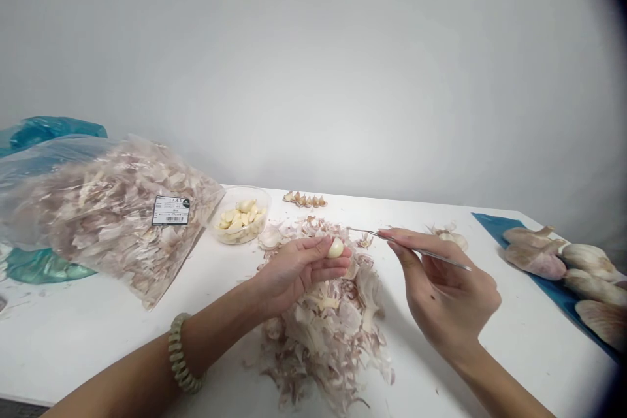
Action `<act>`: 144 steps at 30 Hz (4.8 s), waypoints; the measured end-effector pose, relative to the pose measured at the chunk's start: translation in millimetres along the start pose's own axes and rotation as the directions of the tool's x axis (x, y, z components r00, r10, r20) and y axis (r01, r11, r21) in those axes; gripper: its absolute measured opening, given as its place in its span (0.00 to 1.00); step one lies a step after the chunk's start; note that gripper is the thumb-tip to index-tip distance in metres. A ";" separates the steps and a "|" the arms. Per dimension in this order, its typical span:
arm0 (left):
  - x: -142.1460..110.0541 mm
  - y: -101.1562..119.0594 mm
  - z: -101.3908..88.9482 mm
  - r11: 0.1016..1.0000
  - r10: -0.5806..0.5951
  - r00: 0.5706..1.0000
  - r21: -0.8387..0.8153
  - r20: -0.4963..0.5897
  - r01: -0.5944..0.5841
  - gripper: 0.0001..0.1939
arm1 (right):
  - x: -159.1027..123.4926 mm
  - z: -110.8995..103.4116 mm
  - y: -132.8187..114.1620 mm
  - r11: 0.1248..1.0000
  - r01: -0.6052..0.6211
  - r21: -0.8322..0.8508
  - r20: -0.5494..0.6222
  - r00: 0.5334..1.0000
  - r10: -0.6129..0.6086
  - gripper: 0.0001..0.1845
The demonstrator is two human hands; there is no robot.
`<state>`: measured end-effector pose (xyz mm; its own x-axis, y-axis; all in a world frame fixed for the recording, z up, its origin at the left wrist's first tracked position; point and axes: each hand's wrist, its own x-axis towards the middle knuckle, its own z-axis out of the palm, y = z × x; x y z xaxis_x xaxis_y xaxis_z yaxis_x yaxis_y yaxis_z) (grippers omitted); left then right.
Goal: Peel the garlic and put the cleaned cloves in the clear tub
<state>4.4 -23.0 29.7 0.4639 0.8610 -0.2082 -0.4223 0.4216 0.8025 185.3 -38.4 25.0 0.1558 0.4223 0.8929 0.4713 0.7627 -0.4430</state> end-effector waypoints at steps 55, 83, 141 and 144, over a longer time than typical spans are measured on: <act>2.0 -2.1 -1.6 0.987 0.158 0.986 0.004 -0.060 -0.158 0.09 | 6.1 0.4 -5.4 0.938 -0.299 0.175 0.302 0.923 0.238 0.09; -0.9 -0.6 3.1 0.982 0.158 0.987 0.108 -0.040 -0.153 0.13 | 6.5 -0.5 -7.0 0.966 -0.216 0.139 0.356 0.922 0.155 0.10; 0.4 -2.9 -0.6 0.991 0.114 0.993 -0.067 -0.005 -0.114 0.07 | 2.4 -1.7 -9.2 0.974 0.001 0.228 0.392 0.915 -0.093 0.19; 0.7 -2.7 -1.4 0.993 0.101 0.995 -0.066 -0.003 -0.101 0.08 | 2.3 -1.9 -10.1 0.973 -0.029 0.230 0.396 0.916 -0.066 0.18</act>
<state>4.8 -23.1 26.6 0.4165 0.9001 -0.1279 -0.5172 0.3503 0.7809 182.6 -46.1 31.7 -0.2325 0.5302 0.8154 0.2539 0.8424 -0.4753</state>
